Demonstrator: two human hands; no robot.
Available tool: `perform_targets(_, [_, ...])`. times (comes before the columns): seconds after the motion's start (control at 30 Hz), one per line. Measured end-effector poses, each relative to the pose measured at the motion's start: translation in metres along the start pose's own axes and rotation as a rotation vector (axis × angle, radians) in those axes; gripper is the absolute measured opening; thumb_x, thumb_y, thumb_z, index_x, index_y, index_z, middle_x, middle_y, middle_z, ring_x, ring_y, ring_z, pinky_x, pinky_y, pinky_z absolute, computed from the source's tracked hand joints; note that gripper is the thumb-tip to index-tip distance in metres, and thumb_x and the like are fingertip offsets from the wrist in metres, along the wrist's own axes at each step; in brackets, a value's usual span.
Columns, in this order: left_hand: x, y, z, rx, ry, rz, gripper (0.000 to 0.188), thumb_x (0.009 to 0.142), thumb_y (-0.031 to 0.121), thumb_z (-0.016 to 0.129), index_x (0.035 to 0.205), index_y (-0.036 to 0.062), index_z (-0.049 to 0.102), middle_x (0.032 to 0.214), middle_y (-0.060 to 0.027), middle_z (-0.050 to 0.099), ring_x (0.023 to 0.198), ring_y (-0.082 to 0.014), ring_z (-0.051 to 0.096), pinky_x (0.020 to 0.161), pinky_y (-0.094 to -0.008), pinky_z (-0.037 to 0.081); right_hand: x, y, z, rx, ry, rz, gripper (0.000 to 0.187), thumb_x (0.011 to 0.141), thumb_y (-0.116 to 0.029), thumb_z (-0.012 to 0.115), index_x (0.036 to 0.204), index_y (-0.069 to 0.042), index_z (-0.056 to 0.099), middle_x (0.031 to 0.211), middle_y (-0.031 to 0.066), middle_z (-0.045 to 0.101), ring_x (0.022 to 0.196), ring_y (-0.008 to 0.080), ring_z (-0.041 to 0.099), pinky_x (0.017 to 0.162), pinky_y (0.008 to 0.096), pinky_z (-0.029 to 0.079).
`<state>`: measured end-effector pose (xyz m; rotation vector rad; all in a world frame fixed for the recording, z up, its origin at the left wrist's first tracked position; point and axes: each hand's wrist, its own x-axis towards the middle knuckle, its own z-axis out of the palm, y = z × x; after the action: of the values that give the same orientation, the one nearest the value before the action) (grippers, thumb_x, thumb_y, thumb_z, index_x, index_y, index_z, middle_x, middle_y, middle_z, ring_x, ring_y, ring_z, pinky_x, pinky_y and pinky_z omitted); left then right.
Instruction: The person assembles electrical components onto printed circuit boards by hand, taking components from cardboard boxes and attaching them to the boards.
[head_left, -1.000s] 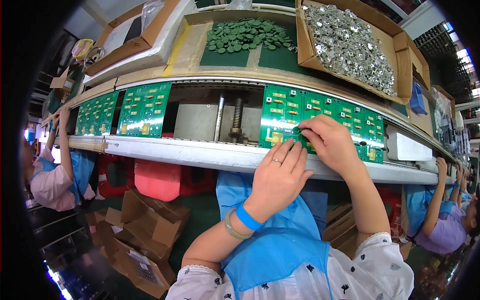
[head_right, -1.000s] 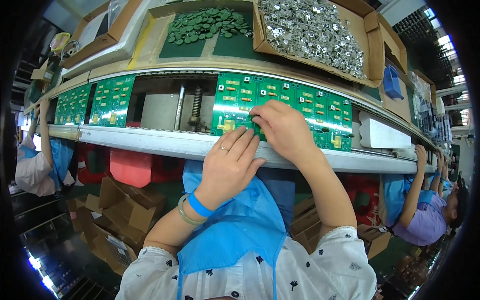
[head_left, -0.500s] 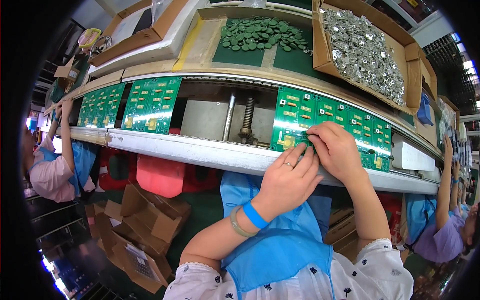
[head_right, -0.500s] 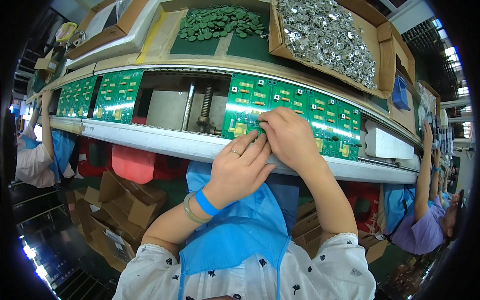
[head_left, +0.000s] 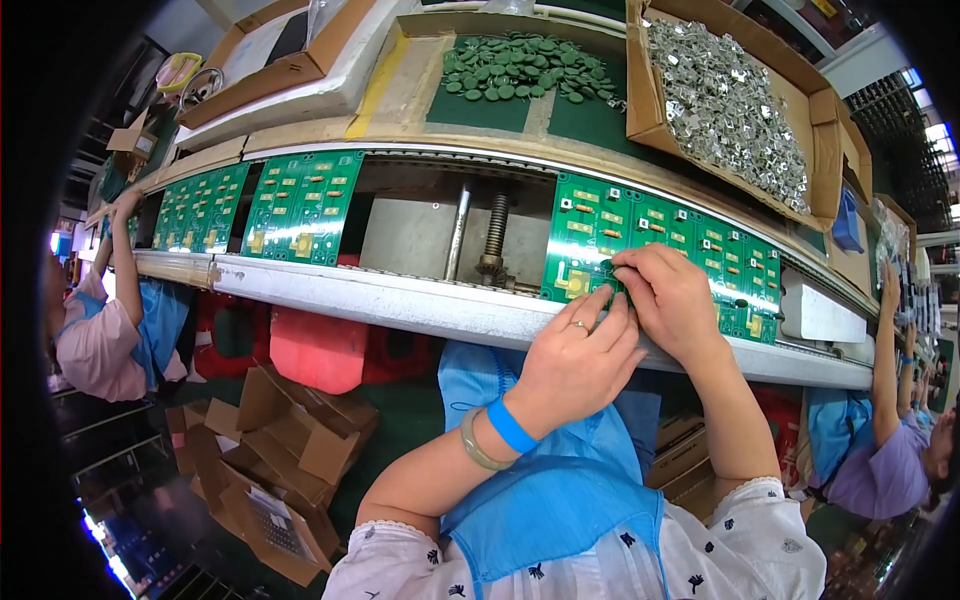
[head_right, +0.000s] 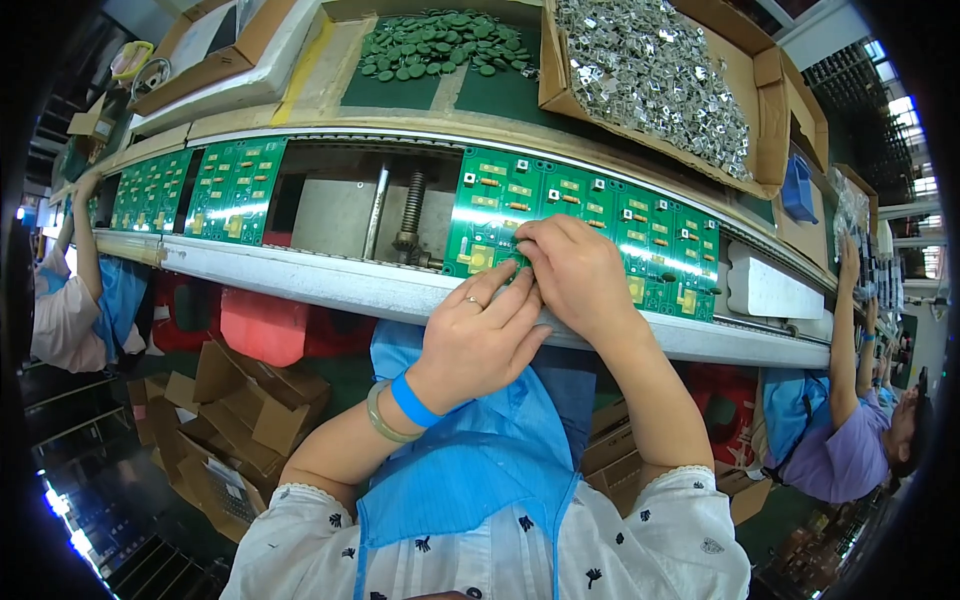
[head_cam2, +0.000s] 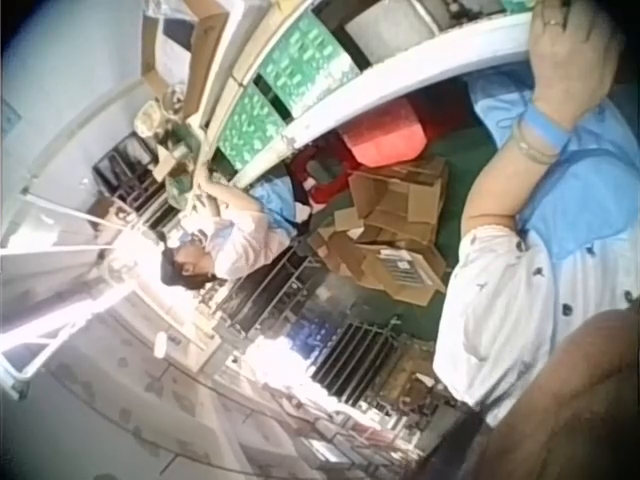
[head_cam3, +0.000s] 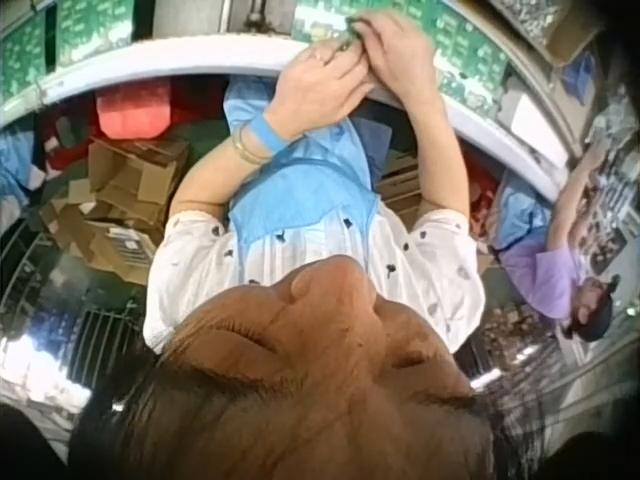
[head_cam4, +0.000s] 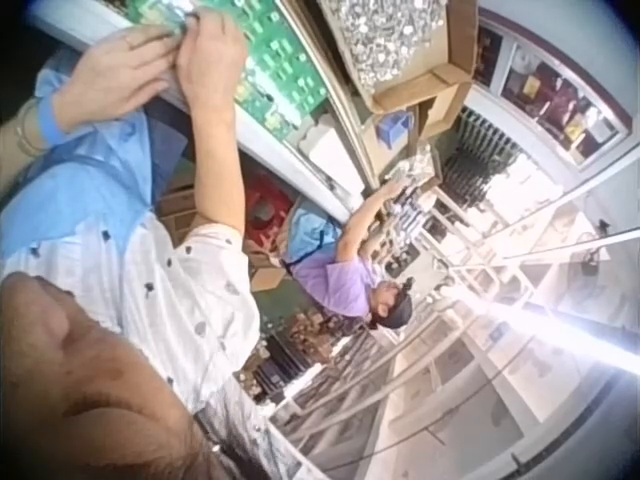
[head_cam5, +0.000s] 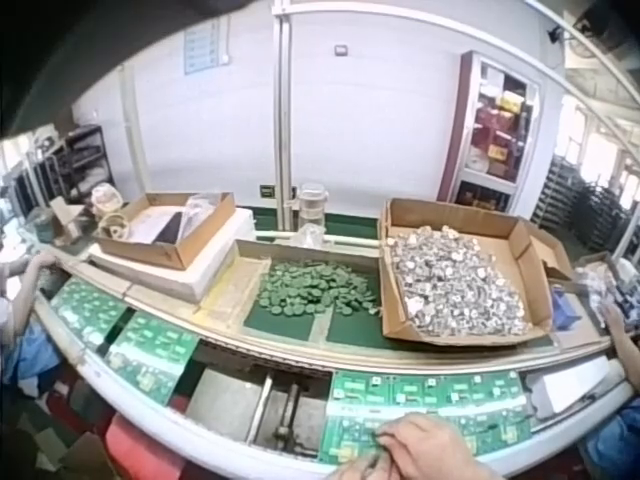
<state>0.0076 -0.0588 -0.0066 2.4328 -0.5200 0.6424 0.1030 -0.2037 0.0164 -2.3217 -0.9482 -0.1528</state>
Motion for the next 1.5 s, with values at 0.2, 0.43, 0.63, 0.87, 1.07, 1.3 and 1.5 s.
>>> perform_targets(0.2, [0.006,-0.003,0.002,-0.011,0.027,0.003,0.029,0.083,0.025,0.071,0.1,0.0026,0.069,0.117,-0.0175,0.065,0.113,-0.0347,0.061,0.098,-0.0417,0.051,0.009,-0.008,-0.003,-0.156,-0.028,-0.051,0.011,0.085,-0.005,0.07,0.096,-0.004,0.069,0.09,0.0121,0.067,0.083,0.0315,0.067,0.071,0.04,0.055])
perform_targets(0.43, [-0.008,-0.008,-0.017,-0.051,-0.071,0.041,0.054,0.076,0.027,0.077,0.118,-0.0045,0.063,0.126,-0.0211,0.061,0.124,-0.0362,0.056,0.108,-0.0437,0.045,0.01,-0.017,0.001,-0.339,-0.182,-0.086,0.019,0.079,-0.01,0.066,0.097,-0.006,0.066,0.091,0.0126,0.063,0.092,0.0329,0.064,0.079,0.0437,0.051])
perform_targets(0.63, [-0.028,-0.055,-0.094,0.06,0.278,-0.053,0.031,0.083,0.014,0.07,0.111,-0.0003,0.066,0.113,-0.0198,0.066,0.111,-0.0376,0.064,0.1,-0.0478,0.051,0.0,-0.059,0.003,-0.296,-0.042,-0.196,0.037,0.079,-0.013,0.073,0.114,-0.006,0.066,0.115,0.0124,0.063,0.11,0.0346,0.055,0.095,0.0466,0.042])
perform_targets(0.87, [-0.08,-0.24,-0.222,0.798,0.343,-0.687,0.048,0.098,0.036,0.057,0.122,-0.0055,0.06,0.132,-0.0281,0.057,0.13,-0.0457,0.049,0.111,-0.0567,0.036,0.01,-0.093,0.035,-0.2,-0.228,-0.281,0.064,0.078,-0.039,0.075,0.128,-0.002,0.061,0.121,0.0146,0.065,0.121,0.034,0.053,0.1,0.0477,0.036])
perform_targets(1.07, [-0.093,-0.288,-0.238,0.81,0.049,-0.994,0.076,0.101,0.058,0.039,0.128,-0.0095,0.059,0.142,-0.0277,0.053,0.14,-0.0388,0.043,0.119,-0.0618,0.018,-0.007,-0.073,0.029,-0.29,-0.17,-0.175,0.065,0.079,-0.042,0.074,0.126,0.002,0.06,0.115,0.0167,0.067,0.119,0.0327,0.054,0.099,0.0477,0.036])
perform_targets(1.3, [-0.088,-0.262,-0.226,0.808,-0.025,-0.926,0.081,0.101,0.061,0.035,0.132,-0.0104,0.058,0.142,-0.0265,0.054,0.139,-0.0342,0.046,0.121,-0.0584,0.014,-0.044,-0.042,-0.009,-0.353,-0.117,-0.018,0.05,0.082,-0.032,0.072,0.118,0.001,0.063,0.11,0.017,0.067,0.115,0.0324,0.056,0.097,0.0476,0.036])
perform_targets(1.5, [-0.083,-0.231,-0.209,0.799,0.003,-0.769,0.076,0.098,0.058,0.044,0.121,-0.0114,0.063,0.132,-0.0297,0.059,0.132,-0.0392,0.051,0.119,-0.059,0.02,-0.082,-0.004,-0.044,-0.381,0.0,0.146,0.035,0.084,-0.018,0.069,0.112,0.002,0.066,0.106,0.0181,0.067,0.111,0.0333,0.058,0.097,0.0465,0.038])
